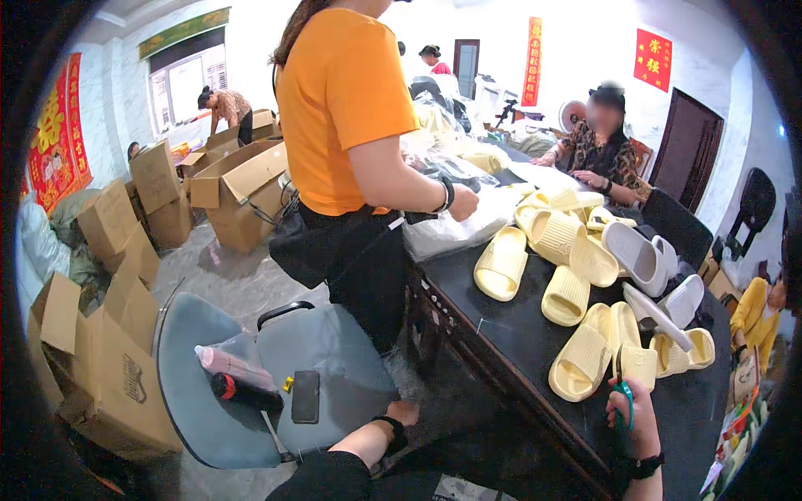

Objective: Trimming loose threads and excess material from manufactured sandals using scissors.

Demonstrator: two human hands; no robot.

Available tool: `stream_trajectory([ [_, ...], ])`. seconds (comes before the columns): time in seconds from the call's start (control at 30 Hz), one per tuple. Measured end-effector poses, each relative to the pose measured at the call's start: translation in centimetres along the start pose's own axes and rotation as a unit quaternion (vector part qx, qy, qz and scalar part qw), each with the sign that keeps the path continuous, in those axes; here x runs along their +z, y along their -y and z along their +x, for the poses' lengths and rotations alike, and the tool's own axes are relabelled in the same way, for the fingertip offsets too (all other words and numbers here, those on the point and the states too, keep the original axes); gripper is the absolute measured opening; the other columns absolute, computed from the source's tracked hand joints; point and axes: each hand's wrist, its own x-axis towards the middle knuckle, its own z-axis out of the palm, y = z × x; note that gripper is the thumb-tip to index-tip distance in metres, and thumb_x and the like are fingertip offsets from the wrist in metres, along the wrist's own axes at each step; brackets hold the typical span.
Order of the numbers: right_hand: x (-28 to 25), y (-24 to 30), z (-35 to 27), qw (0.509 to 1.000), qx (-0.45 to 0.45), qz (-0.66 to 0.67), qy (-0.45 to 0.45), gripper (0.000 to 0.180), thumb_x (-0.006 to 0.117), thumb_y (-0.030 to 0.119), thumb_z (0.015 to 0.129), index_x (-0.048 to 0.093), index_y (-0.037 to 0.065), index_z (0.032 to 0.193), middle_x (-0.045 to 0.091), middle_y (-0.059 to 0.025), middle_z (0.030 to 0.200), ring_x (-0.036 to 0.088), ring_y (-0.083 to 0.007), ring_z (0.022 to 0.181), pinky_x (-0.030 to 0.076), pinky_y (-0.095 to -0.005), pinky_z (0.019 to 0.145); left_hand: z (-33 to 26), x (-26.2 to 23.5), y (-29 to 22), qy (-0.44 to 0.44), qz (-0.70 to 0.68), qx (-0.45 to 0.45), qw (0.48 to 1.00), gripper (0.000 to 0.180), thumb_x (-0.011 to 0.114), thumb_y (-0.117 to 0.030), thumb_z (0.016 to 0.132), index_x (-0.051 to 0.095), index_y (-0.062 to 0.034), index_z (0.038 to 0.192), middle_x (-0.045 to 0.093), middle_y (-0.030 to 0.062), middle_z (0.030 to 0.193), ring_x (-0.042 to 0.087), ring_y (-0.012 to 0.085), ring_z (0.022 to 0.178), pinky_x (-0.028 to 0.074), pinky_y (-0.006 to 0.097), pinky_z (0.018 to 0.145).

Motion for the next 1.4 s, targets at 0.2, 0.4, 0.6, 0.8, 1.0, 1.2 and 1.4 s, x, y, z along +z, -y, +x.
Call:
stream_trajectory([
  [0.2,0.2,0.1,0.0,1.0,-0.008,-0.02,0.005,0.027,0.059,0.011,0.083,0.053,-0.001,0.106,0.056,-0.0042,0.065,0.054,-0.0114,0.051,0.044,-0.0232,0.046,0.6,0.9,0.8,0.068,0.032,0.009,0.997,0.021,0.054,-0.015,0.077,0.07,-0.0026,0.082,0.068,0.0179,0.092,0.065,0.0338,0.088,0.052,0.046,0.07],
  [0.4,0.8,0.4,-0.3,1.0,-0.001,-0.022,-0.006,0.027,0.058,0.012,0.084,0.052,0.0,0.107,0.056,-0.0043,0.064,0.054,-0.0123,0.052,0.044,-0.0246,0.045,1.0,2.6,1.8,0.117,0.066,0.03,0.991,0.022,0.053,-0.014,0.081,0.069,-0.0012,0.088,0.067,0.0183,0.095,0.064,0.0336,0.088,0.052,0.045,0.071],
  [0.6,1.0,0.2,-0.2,1.0,0.003,-0.025,-0.006,0.029,0.06,0.014,0.083,0.053,0.002,0.108,0.056,-0.0038,0.066,0.054,-0.0114,0.052,0.044,-0.0244,0.045,1.6,4.4,2.9,0.015,0.035,0.044,0.998,0.028,0.051,-0.013,0.083,0.063,0.0002,0.105,0.064,0.0207,0.098,0.063,0.0361,0.091,0.052,0.046,0.072],
  [0.8,1.0,0.1,-0.6,0.999,0.002,-0.025,-0.03,0.029,0.061,0.015,0.083,0.054,0.001,0.108,0.056,-0.0034,0.066,0.054,-0.011,0.052,0.044,-0.0241,0.045,-1.2,1.4,0.1,-0.002,0.052,0.041,0.998,0.024,0.05,-0.011,0.082,0.069,-0.0012,0.091,0.067,0.0176,0.097,0.064,0.034,0.092,0.052,0.045,0.072],
  [1.0,0.7,-0.3,-0.2,0.999,-0.01,-0.037,-0.023,0.029,0.061,0.017,0.083,0.054,0.0,0.106,0.056,-0.0037,0.065,0.054,-0.0116,0.052,0.044,-0.024,0.045,0.0,3.4,1.3,-0.027,0.053,0.058,0.997,0.026,0.048,-0.013,0.083,0.071,-0.0022,0.087,0.068,0.0166,0.095,0.065,0.0328,0.091,0.053,0.046,0.072],
  [1.2,1.1,0.1,-0.6,0.999,-0.009,-0.035,-0.031,0.029,0.061,0.017,0.083,0.054,0.0,0.105,0.056,-0.0035,0.065,0.054,-0.0115,0.052,0.044,-0.0237,0.045,-0.8,2.0,0.7,0.003,0.062,0.04,0.997,0.028,0.046,-0.014,0.084,0.07,-0.0015,0.09,0.067,0.0193,0.098,0.065,0.0335,0.094,0.053,0.046,0.075],
  [1.4,1.0,-0.4,-0.3,0.998,-0.016,-0.044,-0.036,0.027,0.061,0.016,0.083,0.054,0.0,0.104,0.056,-0.0031,0.064,0.054,-0.011,0.052,0.043,-0.0238,0.045,-2.3,-0.2,-0.5,0.029,0.038,0.021,0.999,0.031,0.043,-0.015,0.085,0.07,-0.0008,0.092,0.067,0.0196,0.099,0.064,0.0337,0.095,0.052,0.045,0.078],
])
